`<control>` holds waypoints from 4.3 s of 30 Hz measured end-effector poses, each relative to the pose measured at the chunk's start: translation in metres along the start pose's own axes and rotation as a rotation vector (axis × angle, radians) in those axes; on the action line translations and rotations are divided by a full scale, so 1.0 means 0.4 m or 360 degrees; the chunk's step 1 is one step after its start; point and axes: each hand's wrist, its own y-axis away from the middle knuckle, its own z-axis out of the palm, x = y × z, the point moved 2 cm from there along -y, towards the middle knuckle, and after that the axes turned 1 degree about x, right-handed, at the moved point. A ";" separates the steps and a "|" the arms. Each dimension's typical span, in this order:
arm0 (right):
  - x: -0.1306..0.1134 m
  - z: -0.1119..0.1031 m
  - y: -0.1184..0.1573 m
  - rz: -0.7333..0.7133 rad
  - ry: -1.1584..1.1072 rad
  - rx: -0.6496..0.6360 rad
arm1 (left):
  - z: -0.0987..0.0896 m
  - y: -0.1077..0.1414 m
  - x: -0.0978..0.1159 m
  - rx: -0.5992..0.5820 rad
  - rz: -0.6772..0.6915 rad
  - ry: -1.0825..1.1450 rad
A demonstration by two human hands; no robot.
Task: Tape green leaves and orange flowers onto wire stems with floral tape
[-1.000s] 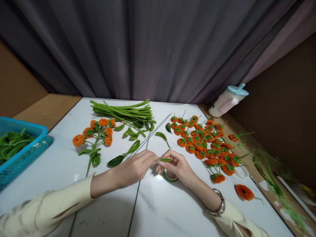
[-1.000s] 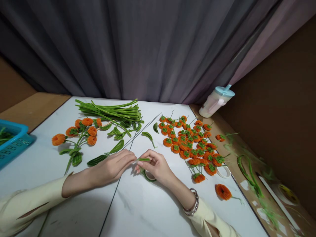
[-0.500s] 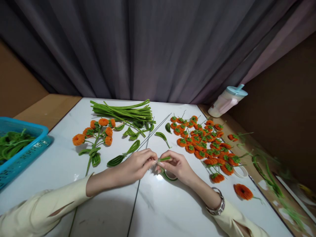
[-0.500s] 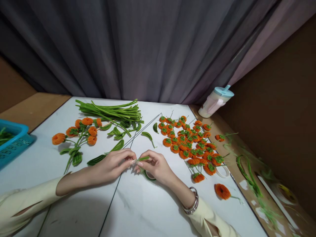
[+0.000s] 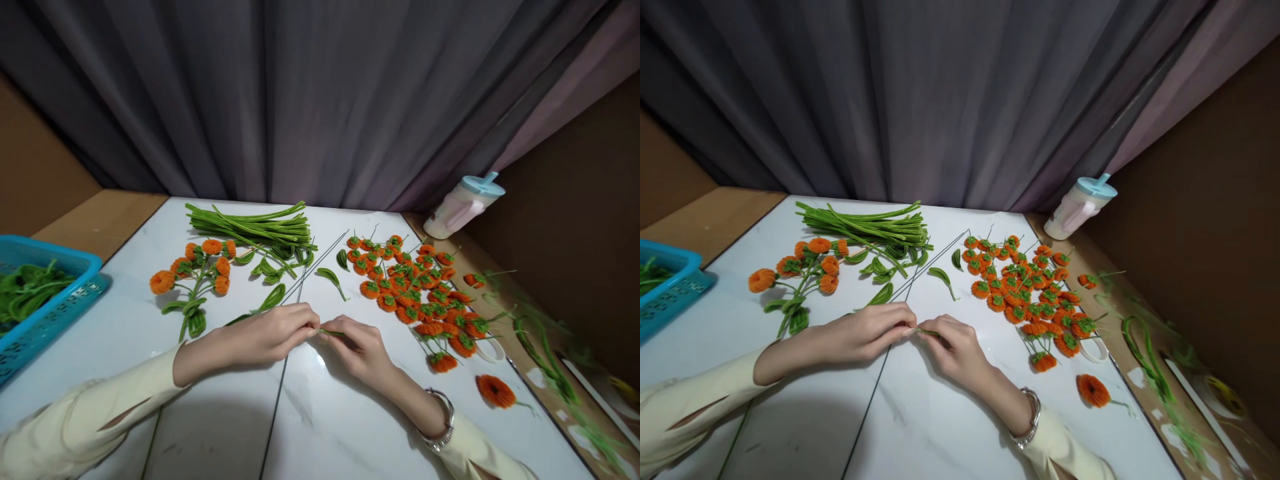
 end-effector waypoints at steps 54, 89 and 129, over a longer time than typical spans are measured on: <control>0.000 0.013 -0.005 0.0847 -0.0776 -0.0147 | 0.001 0.005 0.004 -0.0062 -0.0039 -0.0151; 0.002 0.001 -0.027 0.1245 -0.1698 -0.0389 | 0.034 0.025 -0.006 0.0173 0.0602 -0.0748; -0.067 -0.017 -0.003 -0.1307 0.0911 -0.0284 | 0.019 -0.002 -0.053 -0.0630 -0.0872 0.1717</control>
